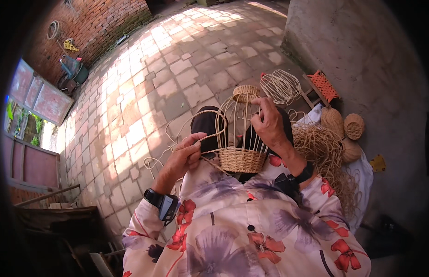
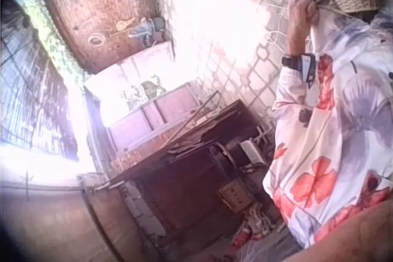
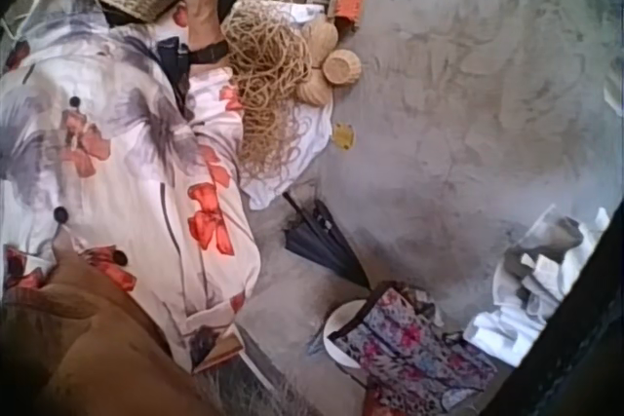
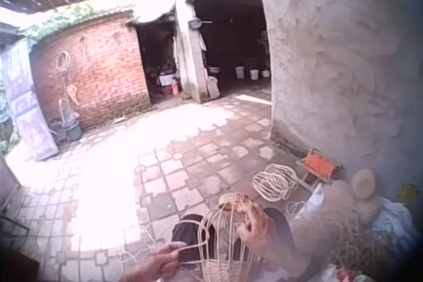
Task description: Manually weaving a small wicker or bamboo basket structure using long strands of material.
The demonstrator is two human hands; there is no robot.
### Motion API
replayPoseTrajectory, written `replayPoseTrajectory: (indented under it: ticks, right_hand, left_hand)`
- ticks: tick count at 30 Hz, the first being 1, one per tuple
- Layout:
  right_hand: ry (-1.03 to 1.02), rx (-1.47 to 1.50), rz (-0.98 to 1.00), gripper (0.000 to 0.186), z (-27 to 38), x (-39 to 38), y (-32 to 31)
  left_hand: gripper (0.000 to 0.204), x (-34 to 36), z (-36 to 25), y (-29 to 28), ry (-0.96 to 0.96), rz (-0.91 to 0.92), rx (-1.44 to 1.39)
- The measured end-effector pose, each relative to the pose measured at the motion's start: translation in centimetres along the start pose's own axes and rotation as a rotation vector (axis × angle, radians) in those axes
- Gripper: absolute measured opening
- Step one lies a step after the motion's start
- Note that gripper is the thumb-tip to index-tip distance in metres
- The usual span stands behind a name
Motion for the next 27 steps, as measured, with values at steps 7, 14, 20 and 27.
replayPoseTrajectory:
  ticks: [7,14,20,27]
  right_hand:
    - [-0.04,0.047,-0.005,0.022,3.6,-1.0,-2.6]
    - [-0.064,0.196,0.374,0.017,5.0,-3.4,-3.1]
    - [-0.262,0.036,0.483,0.024,6.0,-3.8,-2.9]
    - [-0.307,-0.02,0.41,0.019,5.4,-4.3,-2.8]
  left_hand:
    - [0.031,-0.6,-3.1,0.8,0.552,-0.715,1.117]
    - [0.018,2.0,-2.8,8.5,0.656,-0.109,1.449]
    - [0.012,3.6,-2.5,8.6,0.733,0.024,1.523]
    - [0.009,4.2,-1.9,8.6,0.808,-0.025,1.507]
Point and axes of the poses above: each hand's wrist, its own x-axis towards the middle knuckle, its own y-axis out of the palm, z = x × y, the point moved 3 cm from there along x, towards the middle knuckle, and after that the axes turned 4 degrees about x, right-handed, at the moved point
